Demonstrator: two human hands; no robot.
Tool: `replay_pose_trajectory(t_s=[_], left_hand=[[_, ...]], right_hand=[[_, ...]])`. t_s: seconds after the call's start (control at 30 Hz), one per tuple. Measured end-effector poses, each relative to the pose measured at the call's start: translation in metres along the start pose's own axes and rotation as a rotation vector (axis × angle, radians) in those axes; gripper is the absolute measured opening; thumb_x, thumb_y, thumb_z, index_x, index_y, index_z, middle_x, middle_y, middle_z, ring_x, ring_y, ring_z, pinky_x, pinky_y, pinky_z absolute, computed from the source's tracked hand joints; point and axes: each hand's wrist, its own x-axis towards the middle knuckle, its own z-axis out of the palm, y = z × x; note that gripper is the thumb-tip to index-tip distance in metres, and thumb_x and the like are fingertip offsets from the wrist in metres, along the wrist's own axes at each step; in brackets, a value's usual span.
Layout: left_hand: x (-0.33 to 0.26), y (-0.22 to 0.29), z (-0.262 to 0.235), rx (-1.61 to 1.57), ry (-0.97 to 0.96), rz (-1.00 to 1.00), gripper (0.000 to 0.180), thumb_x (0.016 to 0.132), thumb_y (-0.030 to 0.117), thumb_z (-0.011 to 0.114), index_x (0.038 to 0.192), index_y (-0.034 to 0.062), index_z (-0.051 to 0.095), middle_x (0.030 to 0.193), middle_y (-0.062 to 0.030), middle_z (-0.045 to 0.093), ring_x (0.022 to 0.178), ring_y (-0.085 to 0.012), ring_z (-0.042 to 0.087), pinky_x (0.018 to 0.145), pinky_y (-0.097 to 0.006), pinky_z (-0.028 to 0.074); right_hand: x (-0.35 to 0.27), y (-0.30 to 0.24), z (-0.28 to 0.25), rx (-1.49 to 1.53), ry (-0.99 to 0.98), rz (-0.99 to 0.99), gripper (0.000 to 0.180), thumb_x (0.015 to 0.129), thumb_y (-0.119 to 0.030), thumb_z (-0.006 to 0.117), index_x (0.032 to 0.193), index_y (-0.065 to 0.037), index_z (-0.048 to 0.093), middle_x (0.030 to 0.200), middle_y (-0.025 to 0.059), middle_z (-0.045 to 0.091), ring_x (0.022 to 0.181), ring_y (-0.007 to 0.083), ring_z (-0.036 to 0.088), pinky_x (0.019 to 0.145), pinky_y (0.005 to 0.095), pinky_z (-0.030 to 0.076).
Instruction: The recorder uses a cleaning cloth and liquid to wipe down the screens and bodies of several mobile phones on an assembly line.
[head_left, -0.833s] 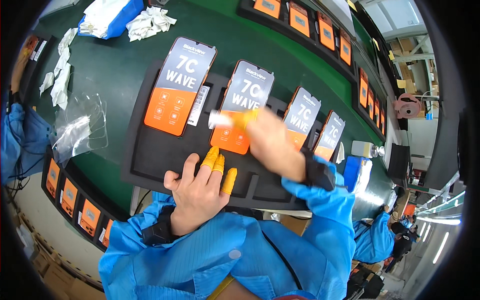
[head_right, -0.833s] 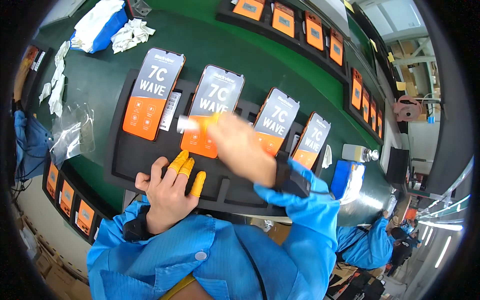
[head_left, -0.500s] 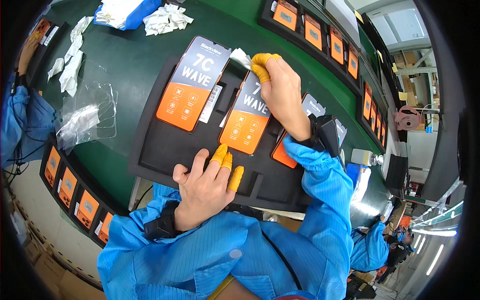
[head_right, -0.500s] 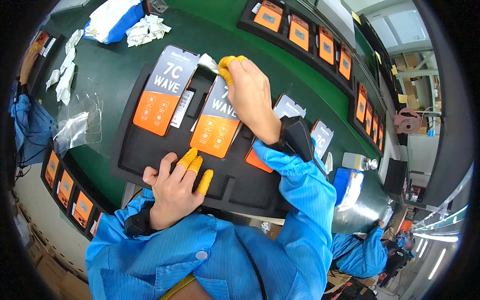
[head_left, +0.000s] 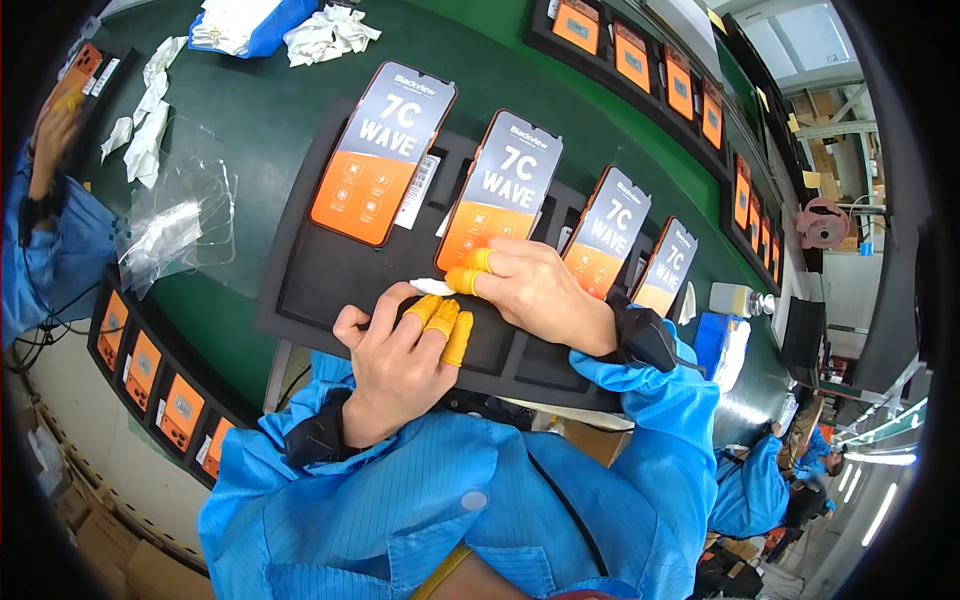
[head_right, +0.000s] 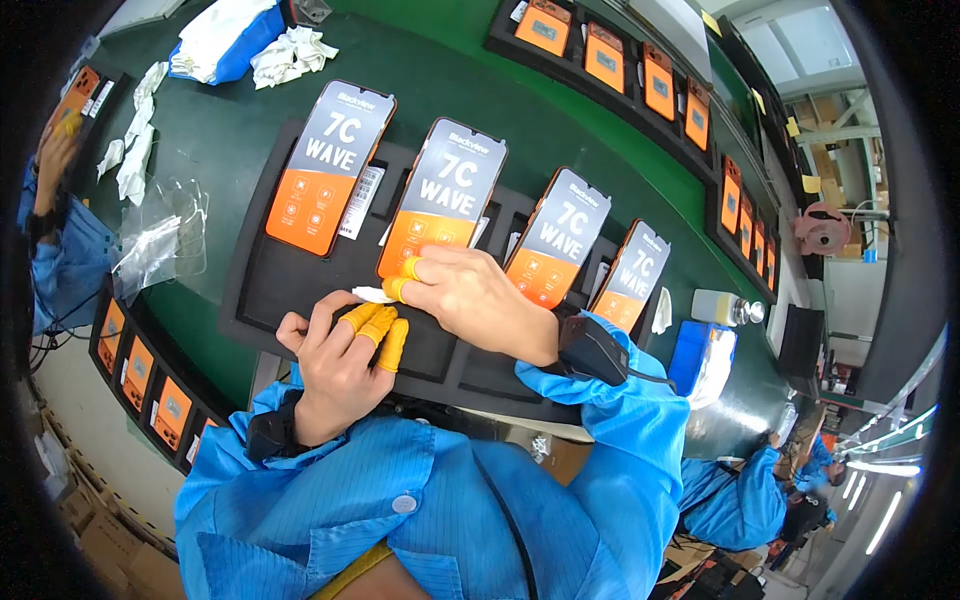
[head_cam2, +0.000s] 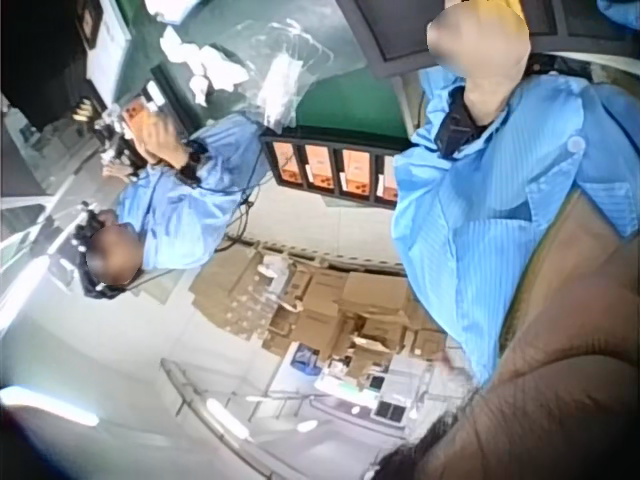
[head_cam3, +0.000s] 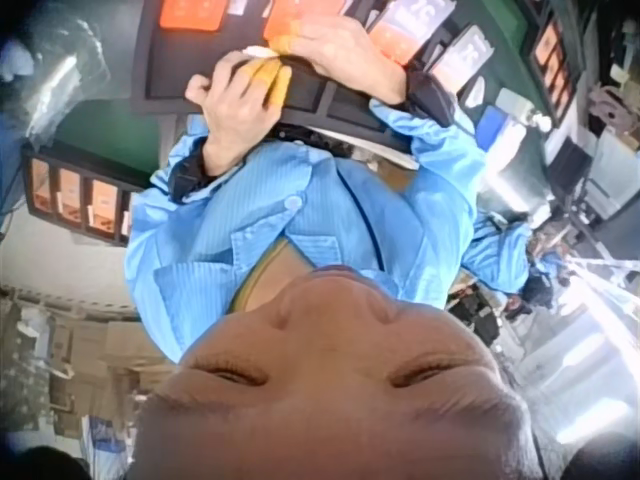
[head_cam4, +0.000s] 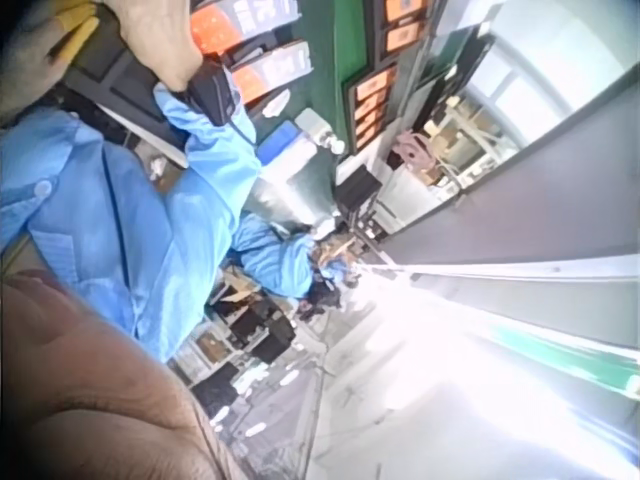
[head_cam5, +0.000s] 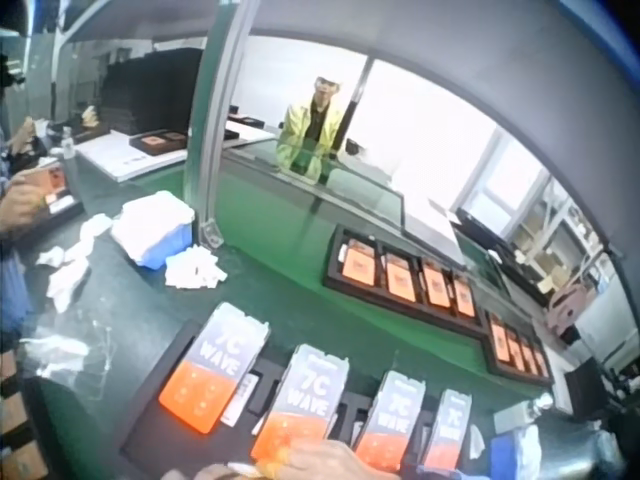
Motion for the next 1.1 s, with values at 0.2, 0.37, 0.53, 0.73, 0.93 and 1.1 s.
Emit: replay_pose_trajectory(t_s=[0.2,0.37,0.53,0.73,0.93,1.1], left_hand=[[0.014,-0.022,-0.022,0.189,0.067,-0.105,0.016,0.070,0.016,0.077,0.083,0.0104,0.068,0.091,0.0005,0.068,0.095,-0.0210,0.060,0.086,-0.037,0.028],[0.024,-0.068,-0.041,0.358,0.042,-0.266,0.021,0.079,0.015,0.070,0.099,0.0094,0.070,0.106,-0.0012,0.066,0.107,-0.0233,0.054,0.087,-0.038,0.029],[0.019,-0.060,-0.039,0.338,-0.086,-0.180,0.020,0.076,0.012,0.069,0.095,0.0068,0.072,0.114,-0.0025,0.064,0.110,-0.0273,0.050,0.088,-0.041,0.030],[0.016,-0.056,-0.037,0.287,-0.094,-0.170,0.015,0.071,0.013,0.072,0.082,0.0038,0.072,0.109,-0.0048,0.065,0.111,-0.0296,0.049,0.086,-0.045,0.031],[0.016,-0.055,-0.037,0.216,-0.074,-0.186,0.014,0.069,0.012,0.072,0.080,0.0056,0.072,0.107,-0.0041,0.065,0.111,-0.0288,0.050,0.085,-0.046,0.029],[0.011,-0.056,-0.039,0.245,-0.169,-0.180,0.013,0.069,0.016,0.071,0.081,0.0109,0.071,0.097,-0.0017,0.060,0.111,-0.0262,0.050,0.079,-0.045,0.028]], right_hand=[[-0.024,-0.004,-0.002,0.012,-0.012,0.037,0.021,0.073,-0.005,0.062,0.094,-0.005,0.063,0.074,0.0065,0.053,0.076,0.0241,0.057,0.066,0.0351,0.050],[-0.033,-0.004,-0.010,0.126,0.004,0.086,0.024,0.073,-0.003,0.067,0.097,-0.004,0.063,0.077,0.0092,0.055,0.075,0.0266,0.058,0.065,0.0359,0.049],[-0.005,0.002,-0.031,0.104,0.247,0.266,0.020,0.076,-0.002,0.071,0.095,-0.001,0.064,0.083,0.0141,0.061,0.075,0.0321,0.061,0.064,0.0373,0.050],[0.093,0.056,-0.026,0.016,0.426,0.293,0.017,0.078,0.001,0.060,0.094,0.000,0.061,0.086,0.0188,0.059,0.079,0.0387,0.059,0.069,0.0428,0.048],[0.108,0.037,0.027,-0.181,0.430,0.245,0.021,0.075,0.002,0.062,0.095,0.000,0.058,0.086,0.0188,0.057,0.078,0.0388,0.058,0.068,0.0435,0.049],[0.085,-0.005,0.046,-0.072,0.188,0.104,0.024,0.073,0.003,0.059,0.096,-0.001,0.057,0.082,0.0157,0.053,0.076,0.0322,0.059,0.067,0.0419,0.050]])
